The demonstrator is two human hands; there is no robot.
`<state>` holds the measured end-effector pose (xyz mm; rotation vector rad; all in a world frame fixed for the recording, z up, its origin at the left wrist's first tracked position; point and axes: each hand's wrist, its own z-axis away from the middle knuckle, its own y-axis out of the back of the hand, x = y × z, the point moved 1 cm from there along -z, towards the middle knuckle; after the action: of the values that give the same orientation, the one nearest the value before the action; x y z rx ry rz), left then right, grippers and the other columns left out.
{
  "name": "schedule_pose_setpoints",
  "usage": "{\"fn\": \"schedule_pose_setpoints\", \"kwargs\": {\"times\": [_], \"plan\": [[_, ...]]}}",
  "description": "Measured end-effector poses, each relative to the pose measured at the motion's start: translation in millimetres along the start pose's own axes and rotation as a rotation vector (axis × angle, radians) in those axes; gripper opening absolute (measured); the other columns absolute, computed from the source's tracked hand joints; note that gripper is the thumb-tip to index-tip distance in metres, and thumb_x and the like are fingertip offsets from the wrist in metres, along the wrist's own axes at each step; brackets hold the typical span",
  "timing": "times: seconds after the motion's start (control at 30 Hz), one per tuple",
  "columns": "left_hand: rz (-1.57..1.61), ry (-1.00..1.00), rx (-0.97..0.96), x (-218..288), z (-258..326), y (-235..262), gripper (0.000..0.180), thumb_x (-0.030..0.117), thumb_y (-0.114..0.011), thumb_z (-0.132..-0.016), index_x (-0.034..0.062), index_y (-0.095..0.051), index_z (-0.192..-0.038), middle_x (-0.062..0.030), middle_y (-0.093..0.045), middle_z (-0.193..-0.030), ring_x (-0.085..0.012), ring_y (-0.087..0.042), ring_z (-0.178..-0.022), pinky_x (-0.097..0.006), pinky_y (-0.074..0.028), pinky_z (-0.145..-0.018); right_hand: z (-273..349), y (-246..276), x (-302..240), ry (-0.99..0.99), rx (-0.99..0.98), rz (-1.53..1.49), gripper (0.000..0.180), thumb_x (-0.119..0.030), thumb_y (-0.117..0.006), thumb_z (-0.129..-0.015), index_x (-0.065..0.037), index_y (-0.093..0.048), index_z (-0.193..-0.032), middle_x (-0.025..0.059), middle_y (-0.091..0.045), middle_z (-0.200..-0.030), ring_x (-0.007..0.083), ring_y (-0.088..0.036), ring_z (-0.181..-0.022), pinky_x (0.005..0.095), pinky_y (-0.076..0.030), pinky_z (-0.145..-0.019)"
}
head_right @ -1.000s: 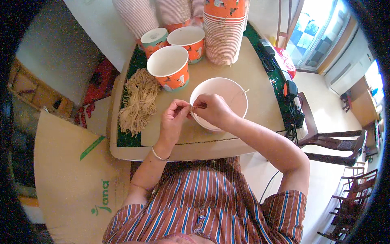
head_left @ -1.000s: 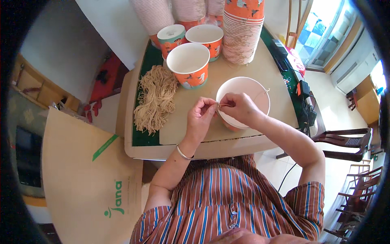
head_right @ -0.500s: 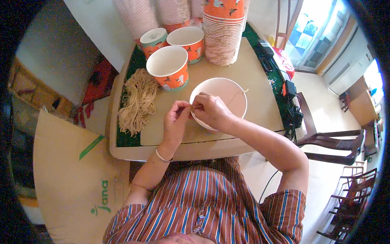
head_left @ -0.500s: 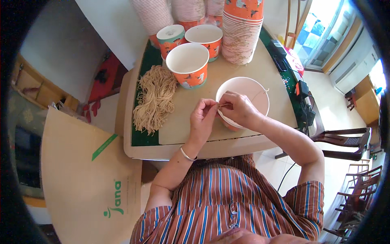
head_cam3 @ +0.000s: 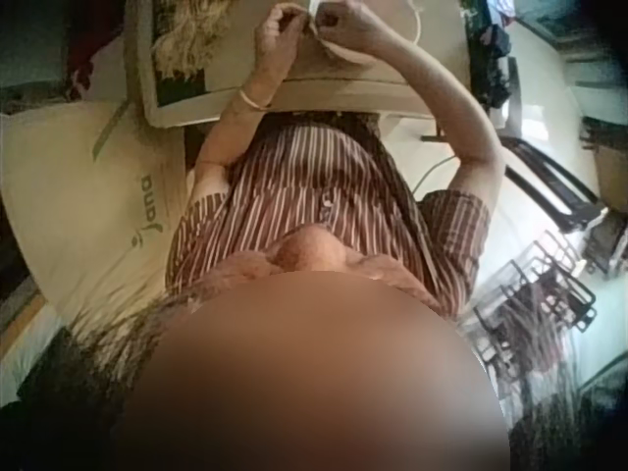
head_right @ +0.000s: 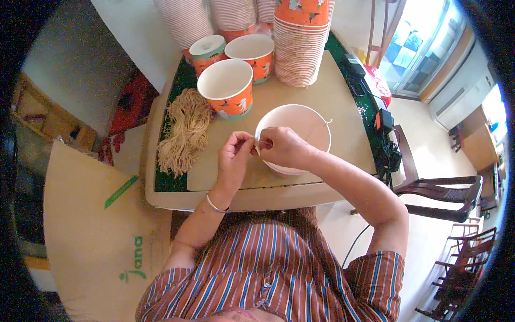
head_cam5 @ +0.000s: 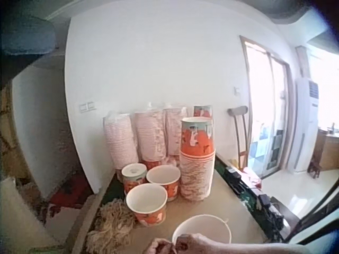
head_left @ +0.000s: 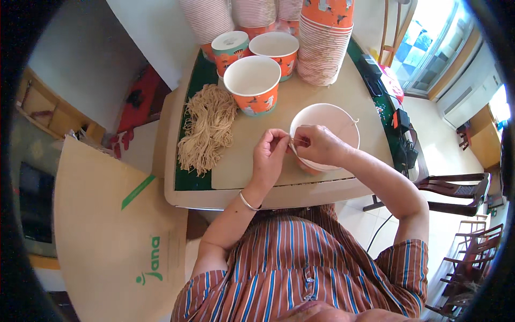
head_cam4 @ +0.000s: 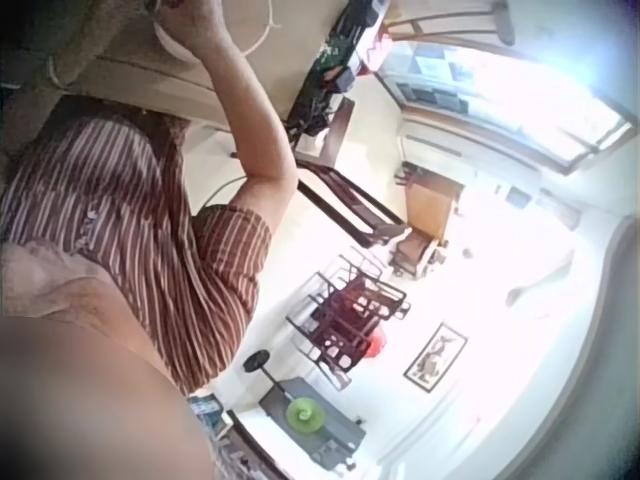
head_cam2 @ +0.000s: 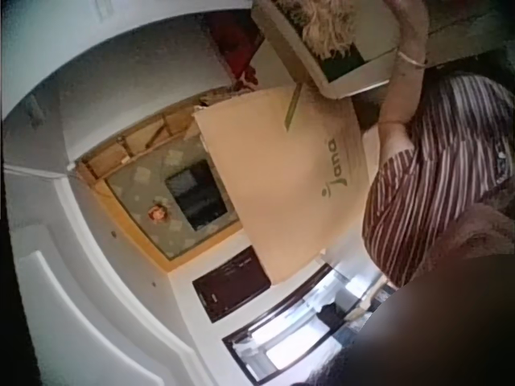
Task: Assembling paper bowls by threading and tying twine through pre-drilled holes.
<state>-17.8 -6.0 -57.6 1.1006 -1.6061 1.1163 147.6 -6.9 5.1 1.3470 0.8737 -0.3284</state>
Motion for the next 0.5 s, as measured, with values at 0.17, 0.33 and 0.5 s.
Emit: {"fn": "schedule_pose_setpoints", "kwargs": {"times": [0.17,0.33,0.5], "plan": [[-0.003,-0.007,0.0,2.6,1.8,3.2,0.004,0.006,-0.059,-0.097,0.002,-0.059,-0.099,-0.0003,-0.061,-0.088,-0.0067,-0.058,-0.077,-0.022,-0.052,-0.071,0.4,5.6,-11.9,-0.066,-0.077,-0.017,0.014,-0.013,-0.065,-0.079,-0.001,-0.064,-0.086,0.0146,-0.066,-0.077,0.027,-0.064,-0.071,0.0386,-0.051,-0.068],[0.006,0.013,-0.002,4.1,1.4,-0.4,0.003,0.005,-0.058,-0.097,0.0024,-0.058,-0.1,-0.0008,-0.061,-0.088,-0.0091,-0.059,-0.079,-0.023,-0.051,-0.073,-0.4,2.2,-1.3,0.043,-0.101,0.029,0.012,-0.01,-0.062,-0.079,-0.001,-0.059,-0.086,0.0149,-0.062,-0.077,0.0293,-0.061,-0.073,0.0398,-0.049,-0.069],[0.03,0.026,-0.007,8.0,2.5,-0.5,0.003,0.005,-0.058,-0.097,0.0025,-0.058,-0.099,-0.0006,-0.06,-0.087,-0.0086,-0.057,-0.079,-0.023,-0.05,-0.074,-3.4,10.0,-10.8,0.019,-0.203,0.074,0.012,-0.01,-0.062,-0.08,-0.001,-0.058,-0.086,0.0148,-0.061,-0.076,0.0297,-0.059,-0.073,0.0403,-0.048,-0.07]]}}
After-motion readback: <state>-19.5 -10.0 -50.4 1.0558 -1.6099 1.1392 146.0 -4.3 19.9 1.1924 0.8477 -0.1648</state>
